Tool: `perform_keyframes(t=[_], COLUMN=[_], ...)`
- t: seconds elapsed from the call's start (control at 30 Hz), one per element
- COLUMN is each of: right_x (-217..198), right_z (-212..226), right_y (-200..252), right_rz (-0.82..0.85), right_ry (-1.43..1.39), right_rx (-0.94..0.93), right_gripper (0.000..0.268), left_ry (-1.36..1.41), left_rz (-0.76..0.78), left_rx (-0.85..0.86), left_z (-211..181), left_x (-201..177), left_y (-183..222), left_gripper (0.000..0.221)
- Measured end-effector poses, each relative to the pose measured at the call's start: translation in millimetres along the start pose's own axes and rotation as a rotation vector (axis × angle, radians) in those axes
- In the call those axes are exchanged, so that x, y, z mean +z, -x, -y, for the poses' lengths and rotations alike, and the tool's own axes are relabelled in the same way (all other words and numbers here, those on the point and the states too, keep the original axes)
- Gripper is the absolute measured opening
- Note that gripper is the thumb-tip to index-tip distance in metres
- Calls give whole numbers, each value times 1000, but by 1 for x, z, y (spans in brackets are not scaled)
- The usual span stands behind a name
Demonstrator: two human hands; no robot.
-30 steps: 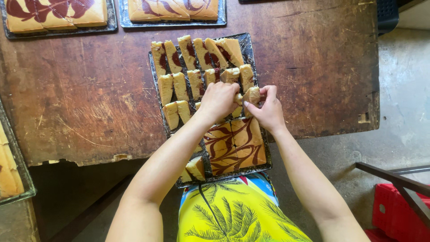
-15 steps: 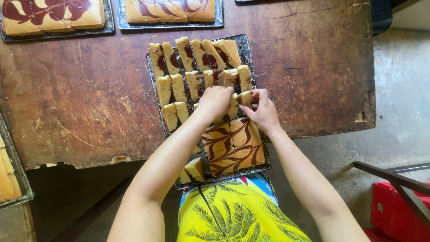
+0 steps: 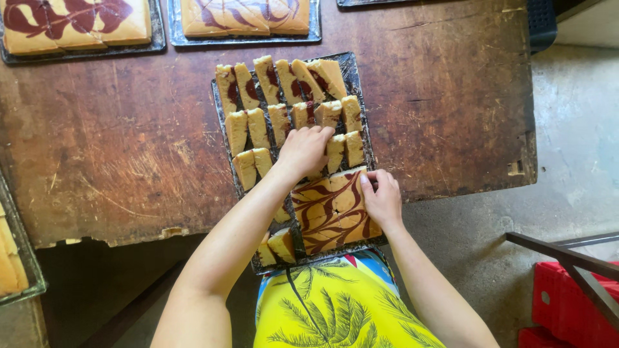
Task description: The person separates pre-cut rectangular cake slices from large sheets on metal trays by hand, arranging the slices upright in tight rows on a smaller tray.
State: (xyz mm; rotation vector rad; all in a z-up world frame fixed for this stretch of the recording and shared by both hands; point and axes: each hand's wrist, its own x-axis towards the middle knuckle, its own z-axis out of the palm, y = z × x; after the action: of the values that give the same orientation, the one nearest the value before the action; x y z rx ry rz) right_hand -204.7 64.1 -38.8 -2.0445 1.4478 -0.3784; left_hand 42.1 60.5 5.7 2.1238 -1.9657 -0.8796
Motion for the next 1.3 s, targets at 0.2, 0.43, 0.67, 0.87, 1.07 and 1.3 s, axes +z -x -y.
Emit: perform_keyframes(t=[0.2,0.43,0.67,0.87,1.07,1.3], right_x=[7,-5,-17,-6,-18,-24], right_z=[-3,-34,-50,-67,-56,-43], right_y=[0,13,48,62,71,82], right_rz=[52,-270,-216,-273,-239,-238], right_ry=[-468,-979,-1408,-1392,-1389,-1448], right_rx=[225,257,685,823,880,914], right_gripper=[34,25,18,18,20,24], left_ry=[-2,-61,-6,-88,-106,-48], left_rz=[-433,-542,-432,0,217,402], left_rx=[174,418,283,305,332,325], left_z=[-5,-49,-70,-76,-77,-75], left_x=[-5,29,48,73,91,74], left_y=[20,51,49,29,12,11], left_gripper=[63,8,7,59,65,67])
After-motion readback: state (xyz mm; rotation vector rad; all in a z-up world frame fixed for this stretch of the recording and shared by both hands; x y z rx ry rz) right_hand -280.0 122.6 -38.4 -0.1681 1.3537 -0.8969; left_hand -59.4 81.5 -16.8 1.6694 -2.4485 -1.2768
